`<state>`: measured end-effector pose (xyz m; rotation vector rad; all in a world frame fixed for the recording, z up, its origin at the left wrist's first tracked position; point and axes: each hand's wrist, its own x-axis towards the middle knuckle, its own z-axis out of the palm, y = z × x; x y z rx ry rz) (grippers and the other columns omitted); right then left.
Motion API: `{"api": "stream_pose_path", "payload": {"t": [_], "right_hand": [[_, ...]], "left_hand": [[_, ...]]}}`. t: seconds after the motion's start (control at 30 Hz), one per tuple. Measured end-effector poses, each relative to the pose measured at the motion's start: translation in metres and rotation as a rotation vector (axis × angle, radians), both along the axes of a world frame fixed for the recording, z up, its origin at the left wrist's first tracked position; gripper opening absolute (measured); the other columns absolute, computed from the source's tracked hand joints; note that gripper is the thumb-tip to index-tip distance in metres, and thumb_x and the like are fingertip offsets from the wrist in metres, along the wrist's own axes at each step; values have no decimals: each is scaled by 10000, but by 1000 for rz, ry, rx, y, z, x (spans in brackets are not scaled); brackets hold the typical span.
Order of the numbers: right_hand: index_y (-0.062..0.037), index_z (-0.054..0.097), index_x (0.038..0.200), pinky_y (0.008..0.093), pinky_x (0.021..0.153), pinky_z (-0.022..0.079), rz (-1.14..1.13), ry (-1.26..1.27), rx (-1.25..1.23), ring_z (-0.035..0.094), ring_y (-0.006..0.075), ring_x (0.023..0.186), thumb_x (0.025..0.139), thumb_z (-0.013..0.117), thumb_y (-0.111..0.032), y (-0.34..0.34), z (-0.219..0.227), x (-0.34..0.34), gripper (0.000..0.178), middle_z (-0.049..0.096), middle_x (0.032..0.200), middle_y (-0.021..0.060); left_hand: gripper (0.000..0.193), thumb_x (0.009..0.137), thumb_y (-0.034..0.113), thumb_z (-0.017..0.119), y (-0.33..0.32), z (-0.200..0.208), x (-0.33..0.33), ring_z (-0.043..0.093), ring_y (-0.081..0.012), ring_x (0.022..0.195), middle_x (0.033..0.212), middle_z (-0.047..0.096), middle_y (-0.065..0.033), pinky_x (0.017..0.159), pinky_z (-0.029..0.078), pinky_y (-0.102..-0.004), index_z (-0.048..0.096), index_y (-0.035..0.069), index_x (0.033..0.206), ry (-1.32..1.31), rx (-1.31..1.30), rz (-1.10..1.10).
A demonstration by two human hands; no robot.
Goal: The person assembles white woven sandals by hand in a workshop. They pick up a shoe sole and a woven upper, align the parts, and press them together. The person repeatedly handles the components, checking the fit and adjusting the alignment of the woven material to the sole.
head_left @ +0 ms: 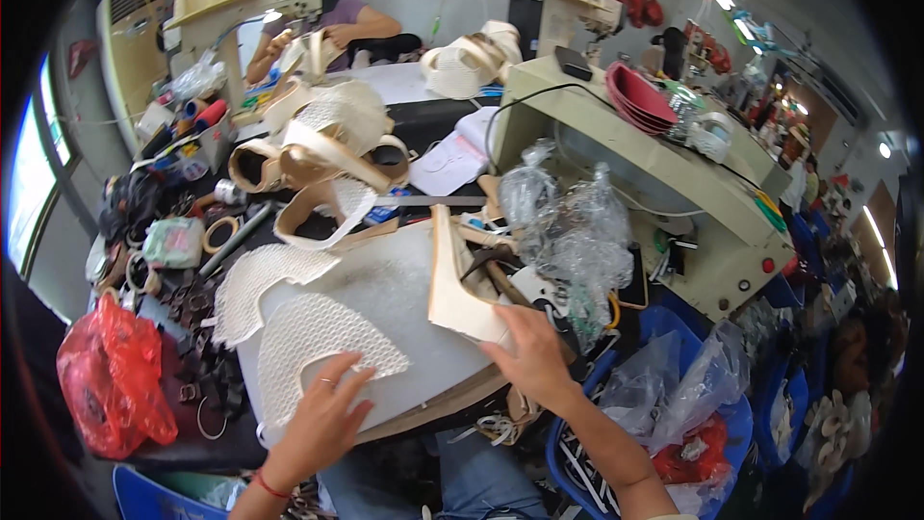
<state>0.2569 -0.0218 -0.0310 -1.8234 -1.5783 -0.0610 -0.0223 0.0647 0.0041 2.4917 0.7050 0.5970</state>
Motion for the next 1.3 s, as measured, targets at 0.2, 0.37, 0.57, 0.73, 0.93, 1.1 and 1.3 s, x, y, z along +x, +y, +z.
{"api": "stream_pose_path", "payload": {"t": [0.2, 0.37, 0.57, 0.73, 0.93, 1.1, 1.3], "right_hand": [[-15, 469, 1224, 411, 902, 402, 28, 40, -129, 509, 362, 1025, 737, 716, -224, 10, 33, -9, 585, 544, 1104, 190], [-24, 494, 1189, 412, 889, 405, 50, -72, -181, 514, 354, 1002, 699, 727, -225, 16, 6, -13, 579, 541, 1069, 184], [-26, 537, 1109, 390, 814, 426, 35, -3, 132, 506, 297, 906, 656, 734, -129, 18, 43, -26, 505, 480, 1008, 156], [-23, 543, 1120, 358, 698, 443, 124, -53, 179, 481, 287, 843, 616, 767, -77, -46, 61, -89, 554, 435, 998, 137], [-47, 581, 1085, 405, 810, 396, 170, -338, 62, 470, 299, 929, 620, 802, -263, -91, 61, -84, 559, 474, 1007, 121], [-57, 592, 1116, 420, 953, 344, 533, -403, -39, 532, 179, 1038, 774, 657, -234, -69, 56, -85, 390, 569, 1048, 65], [-85, 635, 1074, 390, 951, 385, 467, -369, 125, 544, 167, 1009, 773, 691, -264, -85, 36, -76, 355, 586, 1036, 26]], "left_hand": [[352, 801, 50, 625, -39, -33, 38, 474, -334, 1155, 1217, 499, -152, 950, 419, -403, 545, 56, 1144, -176, -150, -252], [324, 831, 101, 607, -68, -45, 54, 487, -328, 1149, 1210, 512, -145, 953, 424, -399, 547, 59, 1147, -196, -103, -365], [429, 867, 177, 596, -69, -50, 49, 481, -298, 1176, 1241, 506, -149, 952, 428, -381, 466, 59, 1258, -230, -348, -318], [545, 903, 243, 575, -60, -17, 51, 527, -159, 1080, 1257, 505, -107, 892, 456, -323, 359, 7, 1345, -687, -1200, -112], [376, 943, 251, 507, -72, -29, 47, 543, -56, 889, 1009, 614, -25, 734, 454, -195, 513, 2, 1225, -453, -1352, -181], [327, 931, 184, 469, -97, -38, 21, 565, -148, 1020, 1102, 602, -58, 906, 425, -304, 548, -34, 1162, -735, -1935, -19], [268, 919, 180, 475, -102, -22, 30, 585, -176, 953, 1039, 602, -69, 822, 462, -295, 543, 13, 1116, -743, -2274, -82]]}}
